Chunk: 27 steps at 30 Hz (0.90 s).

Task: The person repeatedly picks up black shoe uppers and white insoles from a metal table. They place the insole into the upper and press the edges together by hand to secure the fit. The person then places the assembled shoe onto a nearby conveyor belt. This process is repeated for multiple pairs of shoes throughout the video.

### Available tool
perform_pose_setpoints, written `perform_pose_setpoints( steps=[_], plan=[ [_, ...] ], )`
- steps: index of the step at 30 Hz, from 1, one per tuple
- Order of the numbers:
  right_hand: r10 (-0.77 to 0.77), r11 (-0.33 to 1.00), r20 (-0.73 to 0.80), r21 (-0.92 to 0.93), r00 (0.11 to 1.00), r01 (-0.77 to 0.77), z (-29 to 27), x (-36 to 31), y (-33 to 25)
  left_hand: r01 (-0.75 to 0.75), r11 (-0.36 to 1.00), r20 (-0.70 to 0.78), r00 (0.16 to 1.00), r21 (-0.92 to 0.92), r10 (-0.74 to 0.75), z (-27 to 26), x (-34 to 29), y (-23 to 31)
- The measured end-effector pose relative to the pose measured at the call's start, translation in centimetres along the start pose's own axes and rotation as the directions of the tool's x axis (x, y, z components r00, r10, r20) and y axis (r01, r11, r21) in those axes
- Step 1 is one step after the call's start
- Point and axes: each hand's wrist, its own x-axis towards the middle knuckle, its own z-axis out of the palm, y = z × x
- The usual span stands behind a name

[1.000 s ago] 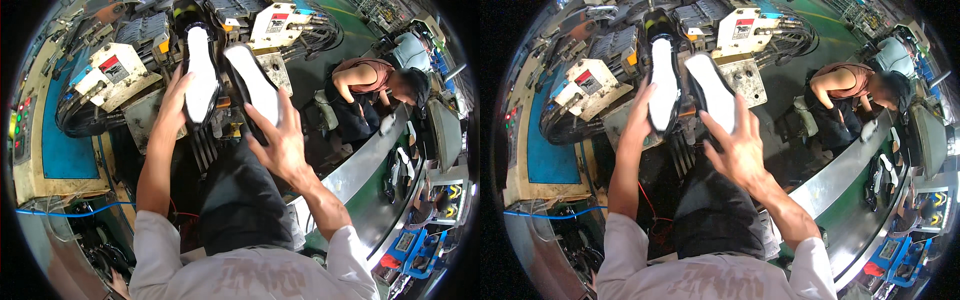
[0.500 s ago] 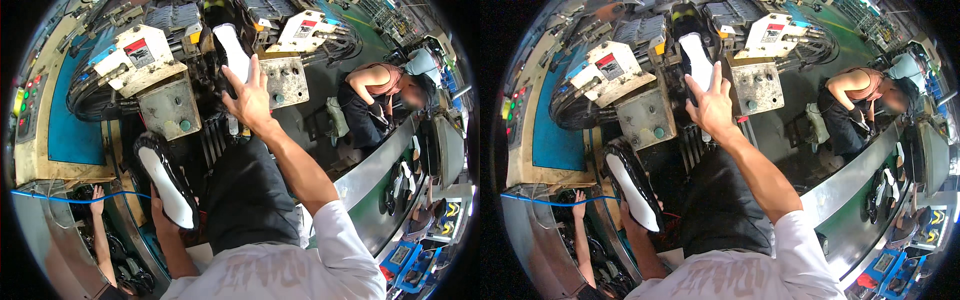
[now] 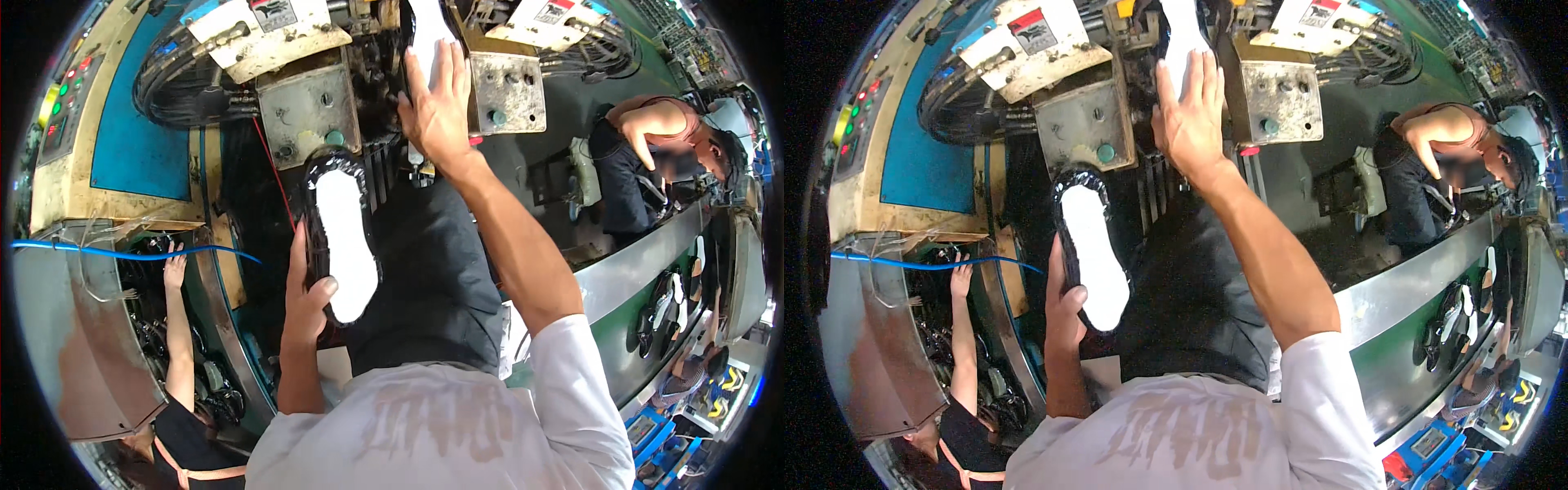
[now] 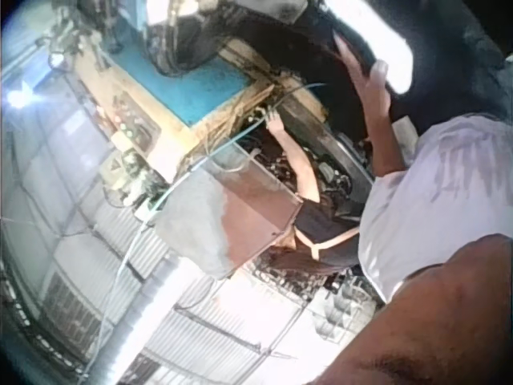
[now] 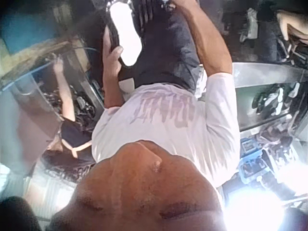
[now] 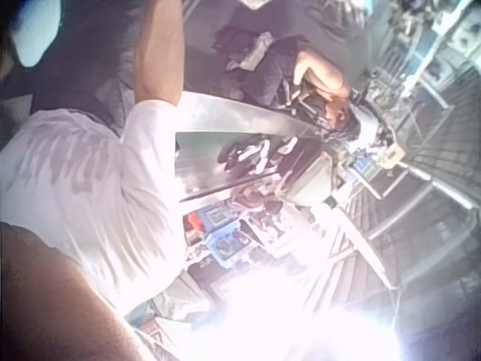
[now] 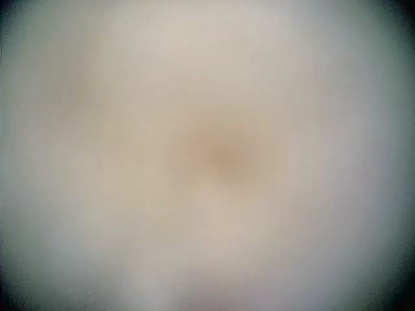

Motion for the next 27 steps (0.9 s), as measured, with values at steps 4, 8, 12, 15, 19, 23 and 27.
perform_pose_setpoints(
  steps=[4,8,12,15,19,23,27],
  plan=[
    [-0.048,0.999,-0.059,0.006,0.997,0.049,2.4,4.3,1.6,-0.067,0.977,0.025,0.998,0.2,0.063,1.5,1.9,0.6],
    [-0.018,0.993,0.012,-0.118,1.0,0.019,3.5,9.0,2.0,-0.103,0.87,-0.018,0.992,0.482,0.128,2.2,3.4,0.3],
    [0.012,0.992,0.101,-0.124,0.995,0.0,4.2,12.3,3.0,-0.126,0.771,-0.006,0.986,0.625,0.167,2.8,5.2,-0.9],
    [0.019,0.994,0.129,-0.111,0.992,-0.005,4.4,13.0,3.6,-0.138,0.722,0.001,0.982,0.678,0.188,3.3,6.2,-1.2],
    [0.012,0.997,0.152,-0.073,0.988,-0.001,5.1,13.5,3.7,-0.105,0.735,-0.039,0.984,0.67,0.176,3.6,7.1,-1.7],
    [0.0,1.0,0.151,-0.026,0.989,0.004,5.1,13.8,3.6,-0.037,0.831,-0.104,0.988,0.555,0.113,4.0,6.8,-2.0],
    [0.016,0.999,0.025,0.027,1.0,-0.017,2.5,11.9,4.0,0.024,0.855,-0.122,0.991,0.517,0.046,4.7,6.4,-1.1]
  ],
)
